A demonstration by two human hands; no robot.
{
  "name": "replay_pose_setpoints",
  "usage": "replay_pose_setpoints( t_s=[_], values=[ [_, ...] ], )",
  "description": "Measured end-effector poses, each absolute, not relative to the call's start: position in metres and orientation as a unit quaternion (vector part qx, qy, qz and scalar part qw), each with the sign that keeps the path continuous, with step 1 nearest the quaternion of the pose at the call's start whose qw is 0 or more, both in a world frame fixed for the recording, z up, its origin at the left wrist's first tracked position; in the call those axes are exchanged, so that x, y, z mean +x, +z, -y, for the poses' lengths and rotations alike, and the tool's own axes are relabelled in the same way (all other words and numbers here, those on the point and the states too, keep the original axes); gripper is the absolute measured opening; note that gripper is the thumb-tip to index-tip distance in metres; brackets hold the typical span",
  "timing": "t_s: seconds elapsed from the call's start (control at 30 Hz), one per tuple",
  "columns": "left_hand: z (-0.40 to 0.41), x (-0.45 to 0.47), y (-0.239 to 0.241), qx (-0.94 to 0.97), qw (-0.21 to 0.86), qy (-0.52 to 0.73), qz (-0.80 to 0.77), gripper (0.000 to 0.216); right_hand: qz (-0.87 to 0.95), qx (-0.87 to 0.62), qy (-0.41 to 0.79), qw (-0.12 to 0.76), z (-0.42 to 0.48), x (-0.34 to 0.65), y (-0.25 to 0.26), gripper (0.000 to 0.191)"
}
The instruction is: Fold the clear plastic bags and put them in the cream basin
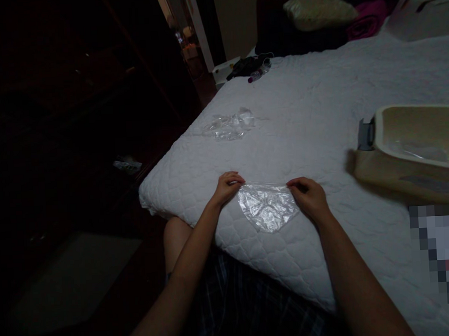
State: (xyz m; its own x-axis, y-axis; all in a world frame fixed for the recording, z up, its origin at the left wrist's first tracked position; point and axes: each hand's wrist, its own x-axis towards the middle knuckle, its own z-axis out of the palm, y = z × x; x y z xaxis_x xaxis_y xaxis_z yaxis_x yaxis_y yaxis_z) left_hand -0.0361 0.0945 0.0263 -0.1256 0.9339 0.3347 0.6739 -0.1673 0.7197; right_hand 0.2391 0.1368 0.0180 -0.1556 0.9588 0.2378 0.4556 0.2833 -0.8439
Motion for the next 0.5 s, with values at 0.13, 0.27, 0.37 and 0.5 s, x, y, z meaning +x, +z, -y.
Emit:
replay_pose_setpoints(
  t_s=[0.13, 0.27, 0.37, 0.5],
  values=[
    [-0.091, -0.033, 0.03, 0.644, 0.139, 0.391, -0.643, 0.022, 0.711, -0.513, 0.277, 0.394, -0.137, 0.239, 0.015, 0.017],
    [-0.083, -0.029, 0.037, 0.677, 0.127, 0.346, -0.636, 0.023, 0.748, -0.502, 0.217, 0.375, -0.136, 0.239, 0.014, 0.016],
    [-0.075, -0.029, 0.039, 0.713, 0.088, 0.339, -0.608, 0.016, 0.773, -0.481, 0.176, 0.376, -0.133, 0.24, 0.014, 0.018],
    [-0.063, -0.032, 0.033, 0.771, 0.029, 0.357, -0.527, 0.014, 0.795, -0.457, 0.15, 0.37, -0.133, 0.241, 0.013, 0.021]
  ],
)
